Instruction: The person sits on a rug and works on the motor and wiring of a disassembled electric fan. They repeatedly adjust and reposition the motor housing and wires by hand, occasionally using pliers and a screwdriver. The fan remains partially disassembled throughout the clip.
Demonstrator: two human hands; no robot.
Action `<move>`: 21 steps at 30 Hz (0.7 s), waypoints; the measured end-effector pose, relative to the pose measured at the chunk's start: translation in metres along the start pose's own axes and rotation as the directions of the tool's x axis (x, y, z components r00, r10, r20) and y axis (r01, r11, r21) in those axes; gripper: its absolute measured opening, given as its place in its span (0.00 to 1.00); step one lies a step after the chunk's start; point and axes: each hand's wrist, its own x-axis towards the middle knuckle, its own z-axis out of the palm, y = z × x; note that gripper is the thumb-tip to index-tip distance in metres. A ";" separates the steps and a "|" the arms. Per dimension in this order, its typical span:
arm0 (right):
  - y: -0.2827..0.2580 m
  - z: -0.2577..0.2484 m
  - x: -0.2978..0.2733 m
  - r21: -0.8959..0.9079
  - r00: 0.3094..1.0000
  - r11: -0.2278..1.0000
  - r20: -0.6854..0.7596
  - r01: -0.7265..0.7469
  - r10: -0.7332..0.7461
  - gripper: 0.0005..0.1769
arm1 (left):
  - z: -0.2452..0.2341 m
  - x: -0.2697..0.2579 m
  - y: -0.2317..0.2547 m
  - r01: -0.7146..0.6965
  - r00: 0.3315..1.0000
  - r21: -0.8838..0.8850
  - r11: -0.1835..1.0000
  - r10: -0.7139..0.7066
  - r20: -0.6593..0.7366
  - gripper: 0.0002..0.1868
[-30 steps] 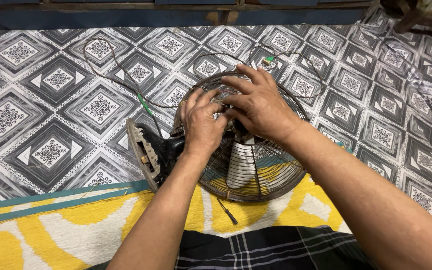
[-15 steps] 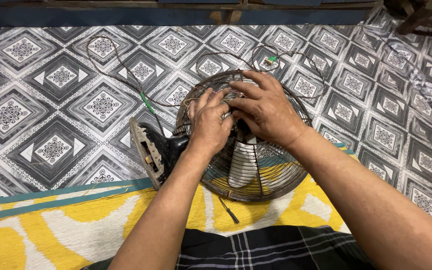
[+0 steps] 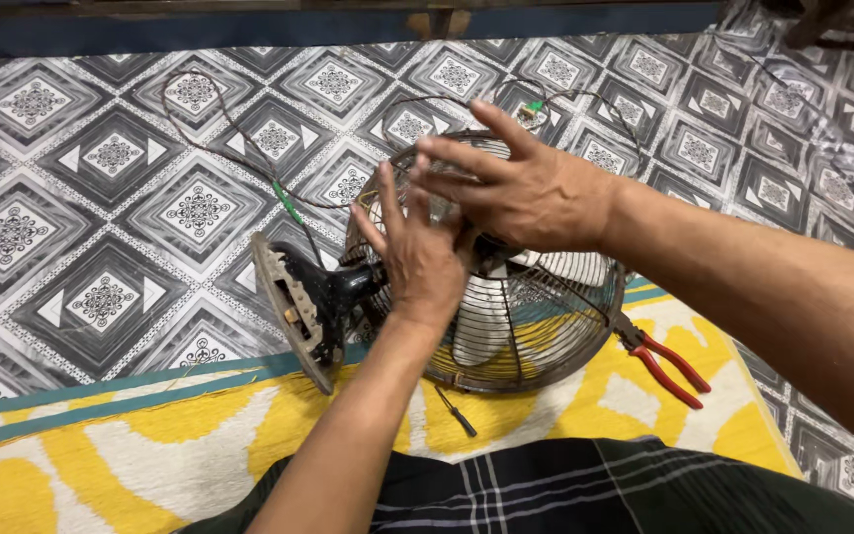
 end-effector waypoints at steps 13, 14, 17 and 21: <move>-0.006 0.008 0.000 0.094 0.996 0.992 -0.025 -0.088 0.091 0.09 | -0.001 0.001 0.012 0.045 0.999 -0.040 0.998 -0.044 0.025 0.06; -0.008 0.008 0.001 0.112 0.991 0.985 0.019 -0.132 0.131 0.08 | -0.002 0.002 0.012 0.054 0.997 -0.041 0.998 -0.052 0.054 0.06; -0.015 0.009 0.002 0.165 0.971 0.957 0.059 -0.240 0.234 0.06 | 0.000 0.007 0.007 0.055 0.996 -0.110 0.992 -0.047 0.074 0.11; -0.018 0.001 0.006 0.187 0.951 0.933 0.058 -0.308 0.303 0.10 | 0.004 0.013 -0.001 0.009 0.994 -0.091 0.996 0.002 0.113 0.09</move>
